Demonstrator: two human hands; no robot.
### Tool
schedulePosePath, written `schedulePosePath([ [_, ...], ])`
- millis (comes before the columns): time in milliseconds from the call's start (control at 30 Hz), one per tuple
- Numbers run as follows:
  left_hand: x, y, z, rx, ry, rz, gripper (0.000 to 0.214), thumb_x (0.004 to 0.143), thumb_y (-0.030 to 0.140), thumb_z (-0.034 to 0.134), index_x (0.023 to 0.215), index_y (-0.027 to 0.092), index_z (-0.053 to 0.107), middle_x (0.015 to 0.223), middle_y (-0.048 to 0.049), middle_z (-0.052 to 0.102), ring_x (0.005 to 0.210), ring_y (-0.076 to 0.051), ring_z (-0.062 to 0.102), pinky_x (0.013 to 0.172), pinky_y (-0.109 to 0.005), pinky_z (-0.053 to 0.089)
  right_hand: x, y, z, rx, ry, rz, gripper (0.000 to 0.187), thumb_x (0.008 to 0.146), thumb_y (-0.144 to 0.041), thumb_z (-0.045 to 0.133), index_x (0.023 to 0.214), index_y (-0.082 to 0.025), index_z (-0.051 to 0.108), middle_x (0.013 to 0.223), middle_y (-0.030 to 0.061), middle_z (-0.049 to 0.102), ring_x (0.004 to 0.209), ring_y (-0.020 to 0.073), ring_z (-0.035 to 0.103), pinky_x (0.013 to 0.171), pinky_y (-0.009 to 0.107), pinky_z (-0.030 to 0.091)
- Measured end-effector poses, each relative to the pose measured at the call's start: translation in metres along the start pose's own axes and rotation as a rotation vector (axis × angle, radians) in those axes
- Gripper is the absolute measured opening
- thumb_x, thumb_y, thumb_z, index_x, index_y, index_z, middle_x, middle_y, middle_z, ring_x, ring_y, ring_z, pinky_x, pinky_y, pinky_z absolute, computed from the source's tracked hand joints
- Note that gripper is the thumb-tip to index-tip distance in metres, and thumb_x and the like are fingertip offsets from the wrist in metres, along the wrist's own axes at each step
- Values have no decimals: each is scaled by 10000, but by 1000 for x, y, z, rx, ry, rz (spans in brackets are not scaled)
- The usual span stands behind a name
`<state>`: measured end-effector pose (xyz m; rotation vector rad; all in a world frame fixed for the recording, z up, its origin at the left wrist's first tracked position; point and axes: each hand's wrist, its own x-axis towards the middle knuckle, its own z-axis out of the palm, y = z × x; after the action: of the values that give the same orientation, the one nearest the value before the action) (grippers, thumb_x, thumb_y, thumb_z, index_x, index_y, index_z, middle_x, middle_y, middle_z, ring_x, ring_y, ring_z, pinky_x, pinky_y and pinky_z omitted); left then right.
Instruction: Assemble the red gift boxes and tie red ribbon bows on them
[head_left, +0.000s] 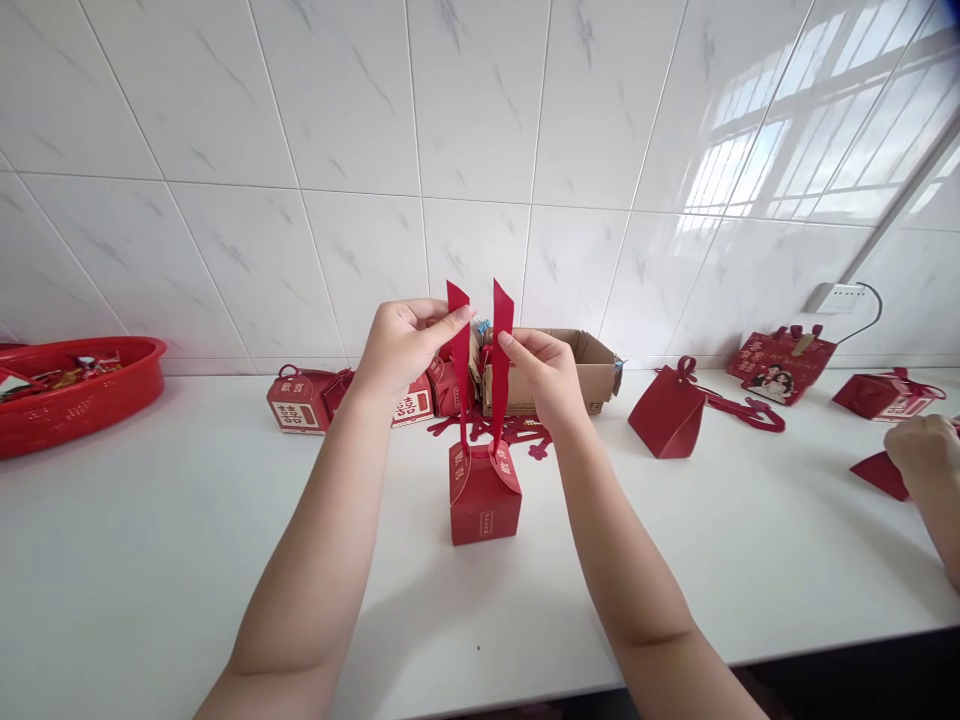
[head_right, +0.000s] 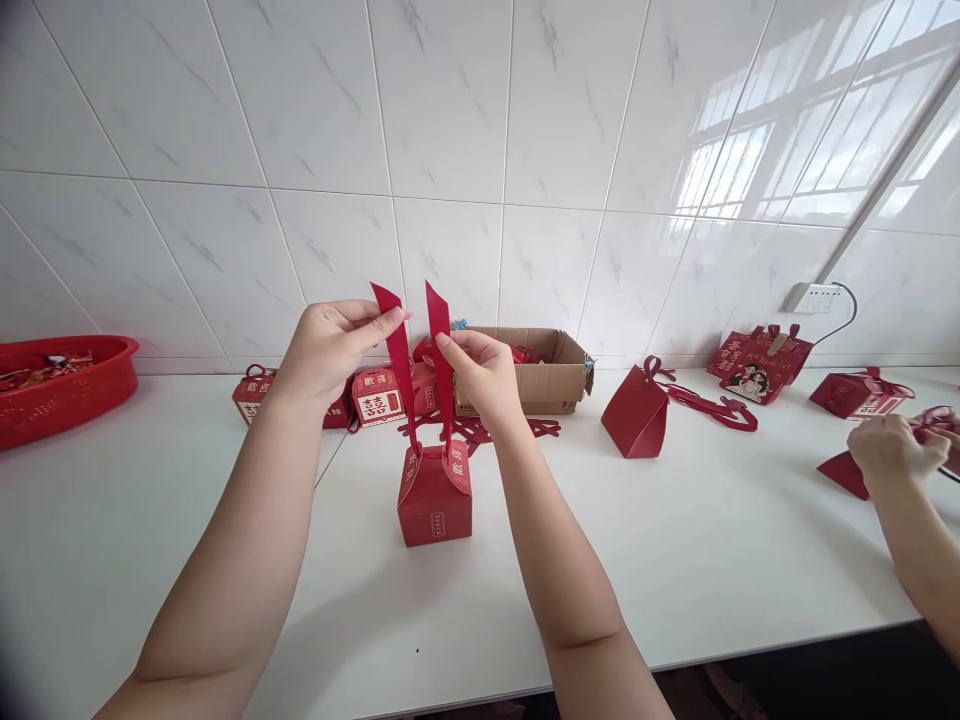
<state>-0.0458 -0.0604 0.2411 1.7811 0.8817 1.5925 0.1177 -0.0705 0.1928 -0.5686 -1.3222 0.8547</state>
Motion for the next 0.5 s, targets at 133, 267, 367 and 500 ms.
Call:
schedulePosePath([
  [133,2,0,2,-73,-8,26,309,588,404,864,763,177,751,801,-49,737,756,-166,660,709,-255,530,1,1,1,18,10,2,218,788,-415,697,806,-200,729,796,14,711,796,150,641,774,288,515],
  [267,4,3,3,-49,-25,-13,331,580,436,861,734,165,748,771,-61,726,726,-170,647,692,-268,521,2,3,0,10,105,13,217,776,-417,703,778,-201,723,782,5,704,759,131,623,758,272,496],
  [367,6,6,3,14,-30,-24,322,615,470,835,694,170,746,724,-57,706,688,-167,624,637,-271,494,2,1,0,-9,130,27,231,772,-428,702,793,-199,729,801,11,710,768,133,621,753,271,491],
  [500,8,10,2,98,-3,23,287,649,467,814,630,194,727,592,-26,625,567,-140,564,507,-260,423,1,-6,0,-3,112,38,221,766,-416,709,798,-198,733,823,19,719,798,139,636,781,279,505],
])
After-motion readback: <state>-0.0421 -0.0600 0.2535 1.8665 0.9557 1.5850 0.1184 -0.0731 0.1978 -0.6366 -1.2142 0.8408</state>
